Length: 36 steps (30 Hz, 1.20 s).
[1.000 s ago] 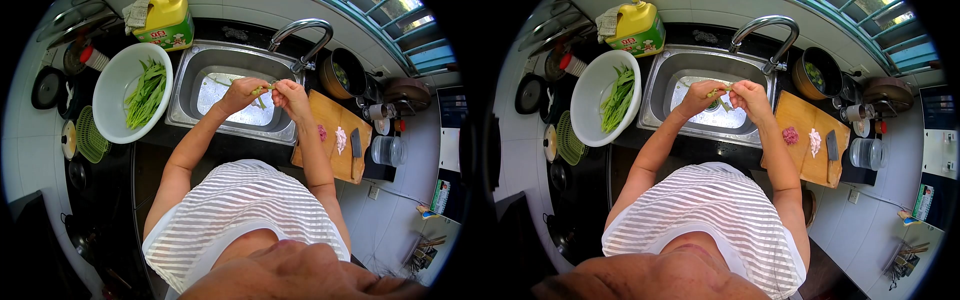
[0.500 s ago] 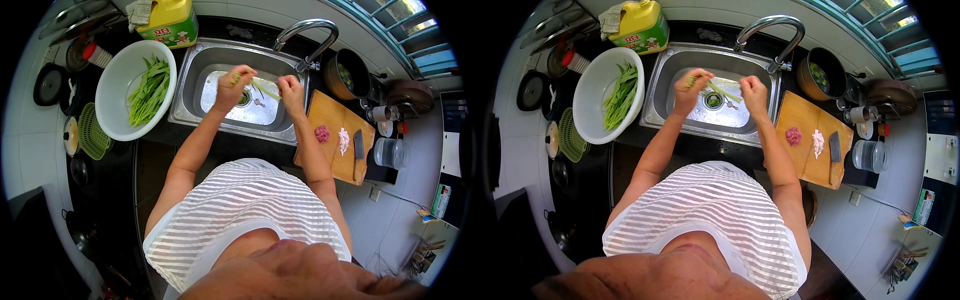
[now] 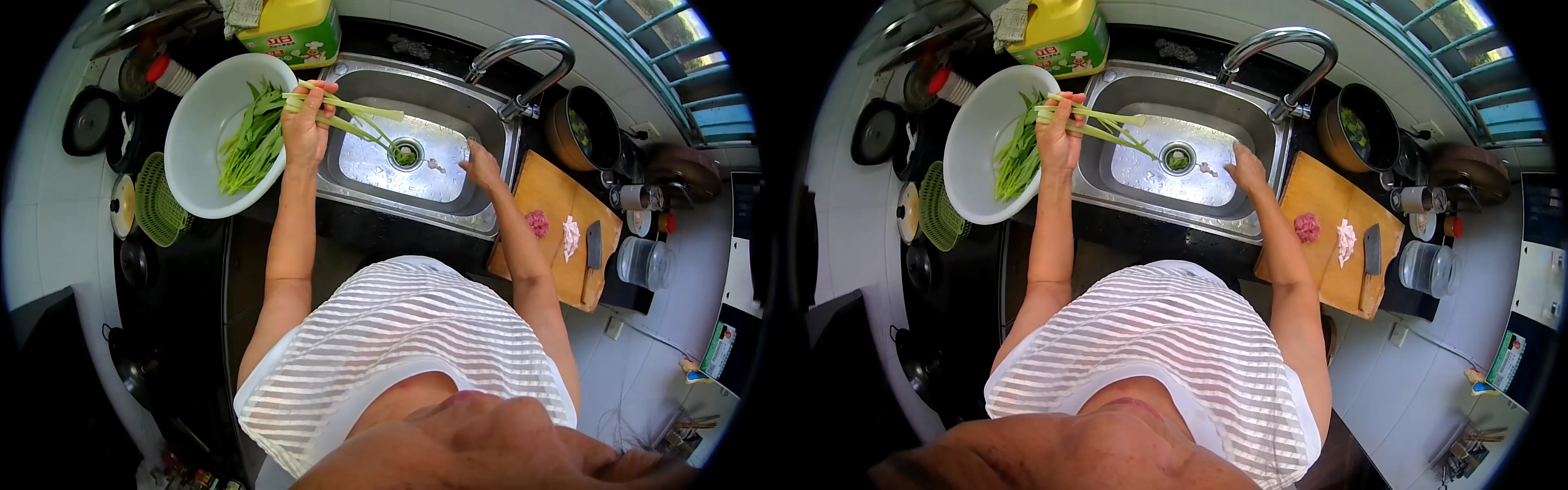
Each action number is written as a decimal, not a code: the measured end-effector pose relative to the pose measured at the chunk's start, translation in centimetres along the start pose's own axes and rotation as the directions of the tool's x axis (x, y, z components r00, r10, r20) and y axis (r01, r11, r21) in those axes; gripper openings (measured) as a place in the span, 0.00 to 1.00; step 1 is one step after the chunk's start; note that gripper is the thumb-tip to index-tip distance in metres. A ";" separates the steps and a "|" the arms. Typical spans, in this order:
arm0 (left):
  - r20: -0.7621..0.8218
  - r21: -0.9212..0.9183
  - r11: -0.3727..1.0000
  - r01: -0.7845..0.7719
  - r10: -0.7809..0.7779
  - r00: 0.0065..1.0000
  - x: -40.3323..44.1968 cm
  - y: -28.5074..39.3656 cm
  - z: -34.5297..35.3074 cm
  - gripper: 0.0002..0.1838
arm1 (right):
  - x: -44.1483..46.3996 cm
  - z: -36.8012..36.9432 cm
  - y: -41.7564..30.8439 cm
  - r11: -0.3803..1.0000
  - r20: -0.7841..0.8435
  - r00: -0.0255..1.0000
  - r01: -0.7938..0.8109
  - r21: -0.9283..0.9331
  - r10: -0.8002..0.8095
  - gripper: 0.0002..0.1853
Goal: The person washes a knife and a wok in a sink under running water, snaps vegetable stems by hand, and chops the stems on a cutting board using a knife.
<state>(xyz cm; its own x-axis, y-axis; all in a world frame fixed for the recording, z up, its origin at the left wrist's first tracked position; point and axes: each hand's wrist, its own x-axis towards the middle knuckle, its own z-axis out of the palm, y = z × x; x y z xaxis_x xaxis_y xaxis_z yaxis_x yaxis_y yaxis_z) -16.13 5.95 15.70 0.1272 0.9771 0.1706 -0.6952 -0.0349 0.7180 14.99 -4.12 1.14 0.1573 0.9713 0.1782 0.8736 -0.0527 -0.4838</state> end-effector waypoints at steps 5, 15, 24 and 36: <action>-0.031 0.010 1.000 0.012 -0.011 0.999 -0.2 0.1 -1.0 0.06 | 2.9 -2.8 -2.1 0.983 0.247 0.952 -0.164 -0.081 0.179 0.11; -0.026 0.051 0.997 0.057 -0.055 0.998 -0.4 -1.0 -0.7 0.06 | 3.5 -2.2 -0.5 0.877 0.624 0.778 -0.345 0.335 0.068 0.19; -0.048 0.152 0.971 0.186 -0.181 0.982 -1.1 -1.8 -0.2 0.07 | 1.3 0.1 -1.6 0.879 0.613 0.778 -0.380 0.289 0.136 0.09; 0.217 0.313 0.893 0.323 -0.399 0.891 -1.6 -5.2 2.7 0.08 | 4.4 -7.7 -14.8 0.549 0.386 0.890 -0.202 0.811 -0.244 0.19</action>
<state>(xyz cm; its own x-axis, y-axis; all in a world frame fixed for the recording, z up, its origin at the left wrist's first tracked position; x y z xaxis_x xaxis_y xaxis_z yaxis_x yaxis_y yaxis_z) -10.85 3.99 13.54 0.5441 0.8389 0.0123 -0.3579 0.2188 0.9078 6.29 -0.85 15.65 -0.2508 0.9665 -0.0545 0.0748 -0.0368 -0.9965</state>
